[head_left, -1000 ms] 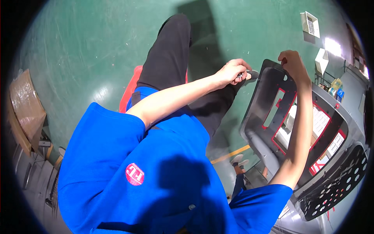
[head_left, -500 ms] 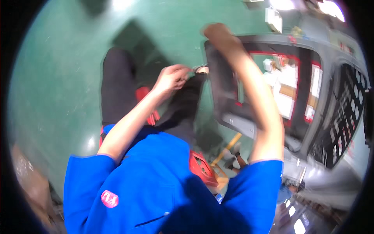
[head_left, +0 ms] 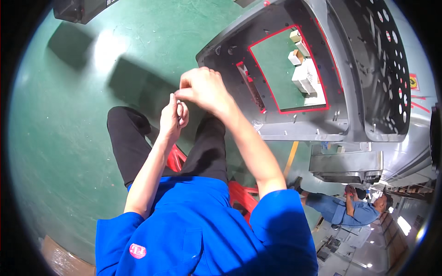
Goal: Manually assembling small metal components and placing them into larger housings.
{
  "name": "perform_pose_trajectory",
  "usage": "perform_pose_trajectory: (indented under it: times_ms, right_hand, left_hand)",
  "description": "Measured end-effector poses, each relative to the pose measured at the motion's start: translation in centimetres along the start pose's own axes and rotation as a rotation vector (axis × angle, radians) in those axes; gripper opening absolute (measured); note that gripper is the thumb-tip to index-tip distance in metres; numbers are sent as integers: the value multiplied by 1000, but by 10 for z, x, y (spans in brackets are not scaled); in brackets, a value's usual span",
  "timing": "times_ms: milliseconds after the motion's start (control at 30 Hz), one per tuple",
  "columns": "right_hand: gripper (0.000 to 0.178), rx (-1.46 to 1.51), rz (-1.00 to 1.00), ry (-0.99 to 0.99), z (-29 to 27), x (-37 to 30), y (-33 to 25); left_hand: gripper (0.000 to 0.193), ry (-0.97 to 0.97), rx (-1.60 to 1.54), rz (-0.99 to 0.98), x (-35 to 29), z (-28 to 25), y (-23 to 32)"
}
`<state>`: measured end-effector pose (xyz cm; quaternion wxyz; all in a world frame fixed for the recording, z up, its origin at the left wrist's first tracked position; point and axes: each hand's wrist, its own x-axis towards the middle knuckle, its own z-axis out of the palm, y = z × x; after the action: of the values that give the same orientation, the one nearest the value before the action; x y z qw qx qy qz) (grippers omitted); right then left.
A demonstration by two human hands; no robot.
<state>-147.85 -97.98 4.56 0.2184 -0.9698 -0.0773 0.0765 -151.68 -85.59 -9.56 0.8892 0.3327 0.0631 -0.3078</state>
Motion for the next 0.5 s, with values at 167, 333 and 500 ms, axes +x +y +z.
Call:
perform_pose_trajectory:
  times_ms: [167,333,500]
  right_hand:
    - [15,556,91,208,19,-81,16]
    - [10,448,-3,439,-2,-134,19]
    - [14,-127,-148,1038,-79,-188,5]
  left_hand:
    - [53,-72,6,-84,-19,44,-3]
    - [63,-199,138,-164,-37,83,-22]
    - [44,-351,322,-89,-55,115,-40]
